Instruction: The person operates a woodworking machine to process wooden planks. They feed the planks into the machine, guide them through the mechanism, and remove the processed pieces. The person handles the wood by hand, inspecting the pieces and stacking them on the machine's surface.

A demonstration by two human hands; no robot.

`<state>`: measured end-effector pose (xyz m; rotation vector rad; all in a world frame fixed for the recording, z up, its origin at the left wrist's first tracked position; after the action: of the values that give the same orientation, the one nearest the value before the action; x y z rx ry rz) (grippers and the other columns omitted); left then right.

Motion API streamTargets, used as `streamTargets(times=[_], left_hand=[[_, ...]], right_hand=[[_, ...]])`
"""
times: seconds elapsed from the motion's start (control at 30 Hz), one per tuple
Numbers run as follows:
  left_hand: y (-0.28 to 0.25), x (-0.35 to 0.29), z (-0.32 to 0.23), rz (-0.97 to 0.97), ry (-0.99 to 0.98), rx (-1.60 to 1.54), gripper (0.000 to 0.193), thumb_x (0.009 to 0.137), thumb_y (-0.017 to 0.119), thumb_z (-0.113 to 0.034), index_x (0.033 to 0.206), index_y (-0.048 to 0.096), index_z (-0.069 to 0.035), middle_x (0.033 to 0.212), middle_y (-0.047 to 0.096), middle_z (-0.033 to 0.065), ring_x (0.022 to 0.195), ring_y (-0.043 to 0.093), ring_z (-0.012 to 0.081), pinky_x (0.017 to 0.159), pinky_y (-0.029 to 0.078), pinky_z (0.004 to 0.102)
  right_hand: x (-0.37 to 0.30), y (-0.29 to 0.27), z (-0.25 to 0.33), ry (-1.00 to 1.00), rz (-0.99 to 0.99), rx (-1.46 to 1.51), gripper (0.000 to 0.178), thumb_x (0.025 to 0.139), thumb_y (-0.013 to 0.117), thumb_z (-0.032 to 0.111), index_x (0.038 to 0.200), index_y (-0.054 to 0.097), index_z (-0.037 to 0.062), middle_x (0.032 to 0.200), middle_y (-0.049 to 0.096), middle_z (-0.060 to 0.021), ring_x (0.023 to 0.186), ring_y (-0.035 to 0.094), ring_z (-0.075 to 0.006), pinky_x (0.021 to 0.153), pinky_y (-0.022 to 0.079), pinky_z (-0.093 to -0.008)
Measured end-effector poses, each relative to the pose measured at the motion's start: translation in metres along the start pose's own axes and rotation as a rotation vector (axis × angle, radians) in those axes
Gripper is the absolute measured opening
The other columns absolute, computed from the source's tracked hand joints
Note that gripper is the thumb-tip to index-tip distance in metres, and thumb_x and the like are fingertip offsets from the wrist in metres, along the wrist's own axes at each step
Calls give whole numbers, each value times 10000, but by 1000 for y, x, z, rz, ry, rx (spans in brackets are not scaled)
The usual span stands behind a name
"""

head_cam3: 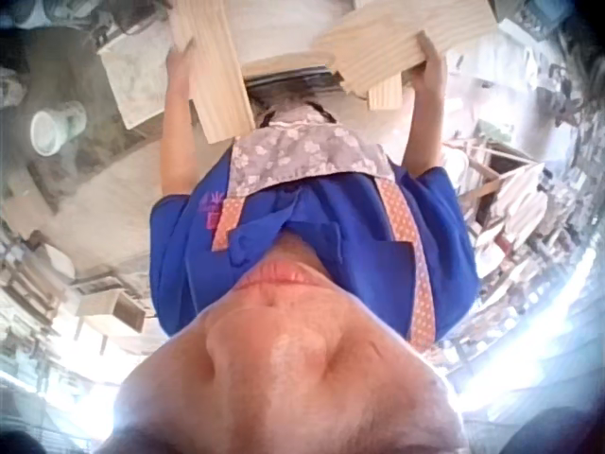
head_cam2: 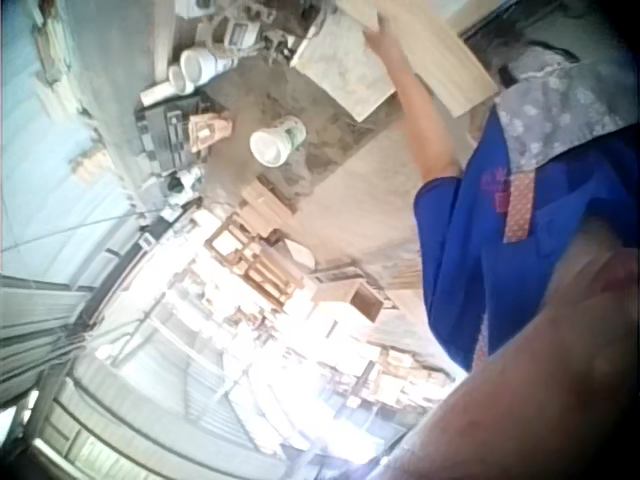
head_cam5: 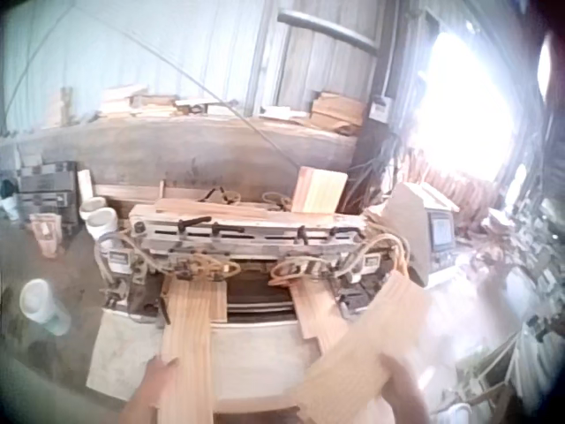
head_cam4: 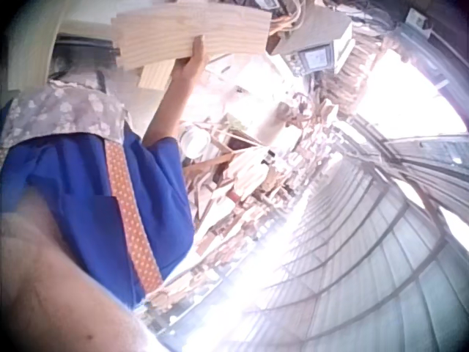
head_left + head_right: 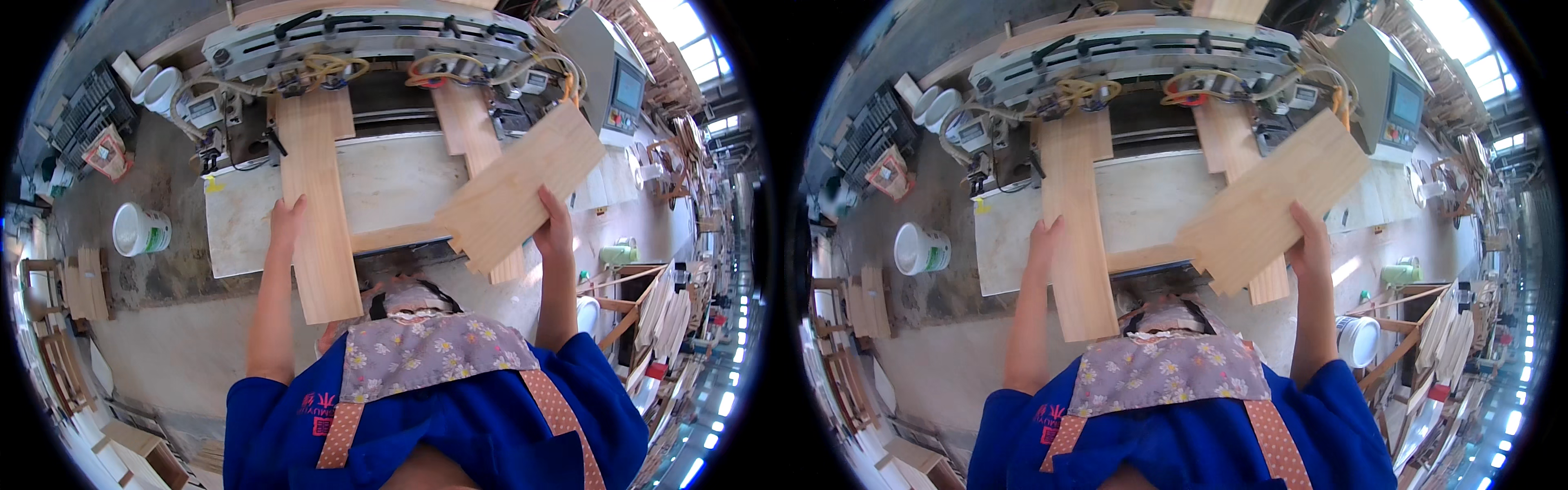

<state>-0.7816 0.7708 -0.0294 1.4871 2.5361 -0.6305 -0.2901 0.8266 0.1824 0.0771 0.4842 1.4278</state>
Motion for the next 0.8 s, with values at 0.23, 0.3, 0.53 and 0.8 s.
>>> streamTargets(times=[0.23,0.3,0.53,0.8], left_hand=[[-40,-63,7,-289,116,489,485,906,448,-392,882,596,69,853,601,289,829,580,441,693,443,468],[-59,-99,34,-267,17,547,503,917,419,-401,877,598,68,821,609,256,803,586,404,680,443,451],[-47,-252,38,-71,-218,-132,356,932,462,-364,863,580,-35,716,508,-12,617,442,92,526,376,277],[164,-230,-90,717,-362,-574,347,882,540,-344,972,556,-9,663,550,68,441,495,153,349,359,224]], right_hand=[[12,-28,7,-17,115,14,476,860,606,222,1229,465,-46,1170,566,-106,1074,549,-220,944,426,-344],[12,-54,2,2,115,23,488,856,608,215,1236,456,-51,1185,556,-112,1086,544,-229,945,427,-355],[4,-92,-48,276,136,312,539,840,625,362,1255,468,55,1203,555,-94,1108,535,-264,989,400,-439],[7,5,-47,300,641,724,633,804,686,341,1313,419,74,1245,542,-77,1144,524,-221,1001,394,-426]])
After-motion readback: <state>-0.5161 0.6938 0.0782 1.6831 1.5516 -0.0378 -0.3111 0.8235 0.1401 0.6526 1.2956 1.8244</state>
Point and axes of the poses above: each hand's wrist, its own x-axis towards the middle knuckle, its own y-axis out of the palm, z = x × y, the point moved 8 cm from there along x, towards the middle knuckle
